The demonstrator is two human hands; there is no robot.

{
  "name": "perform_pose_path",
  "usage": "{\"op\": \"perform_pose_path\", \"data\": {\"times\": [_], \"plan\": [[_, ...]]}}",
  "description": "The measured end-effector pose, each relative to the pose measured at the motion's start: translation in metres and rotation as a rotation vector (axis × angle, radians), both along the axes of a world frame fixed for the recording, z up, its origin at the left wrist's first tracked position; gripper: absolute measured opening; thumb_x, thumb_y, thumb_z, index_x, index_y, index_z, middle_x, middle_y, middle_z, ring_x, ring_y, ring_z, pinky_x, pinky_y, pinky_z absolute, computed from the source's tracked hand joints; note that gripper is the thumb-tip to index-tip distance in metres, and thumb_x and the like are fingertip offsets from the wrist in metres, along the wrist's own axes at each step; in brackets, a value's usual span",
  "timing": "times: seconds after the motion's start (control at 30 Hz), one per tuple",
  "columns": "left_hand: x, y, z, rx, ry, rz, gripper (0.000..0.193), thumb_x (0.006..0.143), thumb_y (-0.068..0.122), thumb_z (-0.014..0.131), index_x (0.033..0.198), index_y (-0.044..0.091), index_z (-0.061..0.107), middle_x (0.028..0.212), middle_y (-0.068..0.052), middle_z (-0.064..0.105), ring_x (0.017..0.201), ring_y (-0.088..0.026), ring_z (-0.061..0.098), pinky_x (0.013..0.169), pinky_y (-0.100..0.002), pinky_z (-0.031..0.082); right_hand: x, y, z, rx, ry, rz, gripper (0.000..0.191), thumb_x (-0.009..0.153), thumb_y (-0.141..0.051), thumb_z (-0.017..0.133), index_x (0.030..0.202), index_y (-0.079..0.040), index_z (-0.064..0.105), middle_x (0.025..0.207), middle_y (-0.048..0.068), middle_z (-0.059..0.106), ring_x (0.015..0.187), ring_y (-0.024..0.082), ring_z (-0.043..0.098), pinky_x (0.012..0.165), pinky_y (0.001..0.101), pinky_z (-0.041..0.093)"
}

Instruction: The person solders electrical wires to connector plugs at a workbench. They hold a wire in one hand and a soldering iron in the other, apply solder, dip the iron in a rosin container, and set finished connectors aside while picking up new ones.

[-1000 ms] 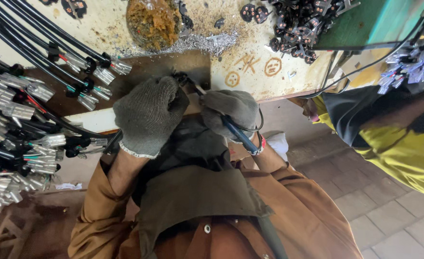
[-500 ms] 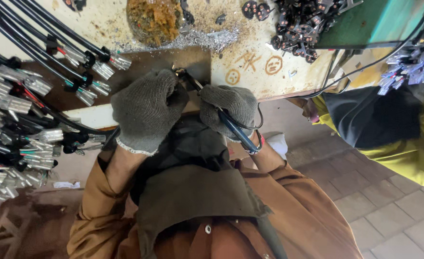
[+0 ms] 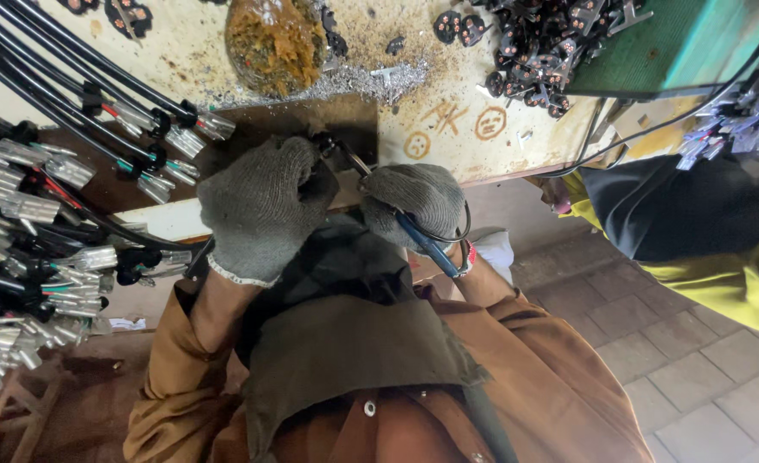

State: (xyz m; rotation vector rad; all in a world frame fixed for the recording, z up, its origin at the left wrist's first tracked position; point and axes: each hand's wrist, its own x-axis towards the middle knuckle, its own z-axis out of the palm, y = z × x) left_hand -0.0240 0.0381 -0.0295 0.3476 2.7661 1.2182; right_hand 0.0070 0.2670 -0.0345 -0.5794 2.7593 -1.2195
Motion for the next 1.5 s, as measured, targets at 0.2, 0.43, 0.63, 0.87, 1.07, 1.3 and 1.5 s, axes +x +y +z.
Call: {"op": "perform_pose_path", "data": {"times": [0.2,0.43,0.63,0.87,1.07,1.3,1.5], "plan": [[-0.003,0.001,0.001,0.010,-0.009,0.017,0.015,0.085,0.015,0.082,0.091,0.012,0.068,0.082,-0.009,0.064,0.071,-0.031,0.065,0.063,-0.042,0.052,0.013,0.011,-0.009,0.009,-0.236,-0.206,0.011,0.092,-0.019,0.069,0.096,-0.010,0.075,0.078,0.007,0.070,0.068,0.024,0.068,0.062,0.0365,0.051],[-0.004,-0.003,0.006,0.022,0.003,0.009,0.012,0.088,0.013,0.079,0.086,0.012,0.067,0.080,-0.010,0.064,0.071,-0.030,0.065,0.064,-0.041,0.052,0.022,0.005,0.001,-0.635,-0.317,-0.807,0.020,0.108,-0.019,0.058,0.104,-0.005,0.071,0.082,0.009,0.067,0.070,0.020,0.063,0.065,0.0339,0.047],[-0.005,-0.009,0.018,0.004,-0.065,-0.027,0.013,0.089,0.014,0.077,0.084,0.009,0.065,0.079,-0.014,0.062,0.072,-0.034,0.064,0.062,-0.043,0.050,0.009,-0.015,0.037,-0.243,-0.084,-0.395,0.015,0.108,-0.017,0.060,0.108,-0.005,0.068,0.087,0.010,0.067,0.074,0.021,0.066,0.068,0.0341,0.050],[-0.003,-0.003,0.019,0.004,-0.164,-0.011,0.014,0.090,0.013,0.076,0.081,0.008,0.067,0.076,-0.014,0.063,0.068,-0.035,0.063,0.058,-0.042,0.047,0.000,-0.013,0.032,-0.290,-0.039,-0.357,0.011,0.108,-0.015,0.062,0.113,-0.005,0.065,0.094,0.011,0.067,0.079,0.023,0.068,0.073,0.0344,0.054],[-0.006,-0.004,0.013,0.115,-0.172,-0.026,0.015,0.090,0.014,0.077,0.084,0.006,0.065,0.077,-0.015,0.062,0.066,-0.034,0.062,0.062,-0.042,0.049,0.000,-0.032,-0.009,-0.430,-0.047,-0.557,0.014,0.109,-0.013,0.065,0.120,-0.006,0.061,0.102,0.013,0.066,0.086,0.025,0.069,0.080,0.0361,0.058],[-0.008,-0.002,0.012,0.089,-0.086,-0.022,0.016,0.088,0.018,0.081,0.089,0.009,0.067,0.082,-0.013,0.067,0.075,-0.034,0.067,0.066,-0.043,0.052,-0.021,-0.049,0.006,-0.176,0.011,-0.313,0.053,0.084,-0.004,0.090,0.125,-0.006,0.056,0.110,0.011,0.066,0.098,0.027,0.068,0.084,0.0359,0.057],[-0.014,-0.003,0.014,0.060,-0.171,-0.058,0.022,0.088,0.019,0.083,0.091,0.005,0.068,0.079,-0.015,0.067,0.066,-0.033,0.066,0.061,-0.042,0.052,-0.032,-0.040,0.020,-0.009,-0.201,-0.283,0.034,0.094,-0.006,0.087,0.114,-0.009,0.060,0.101,0.011,0.070,0.082,0.021,0.072,0.075,0.0326,0.058]]}}
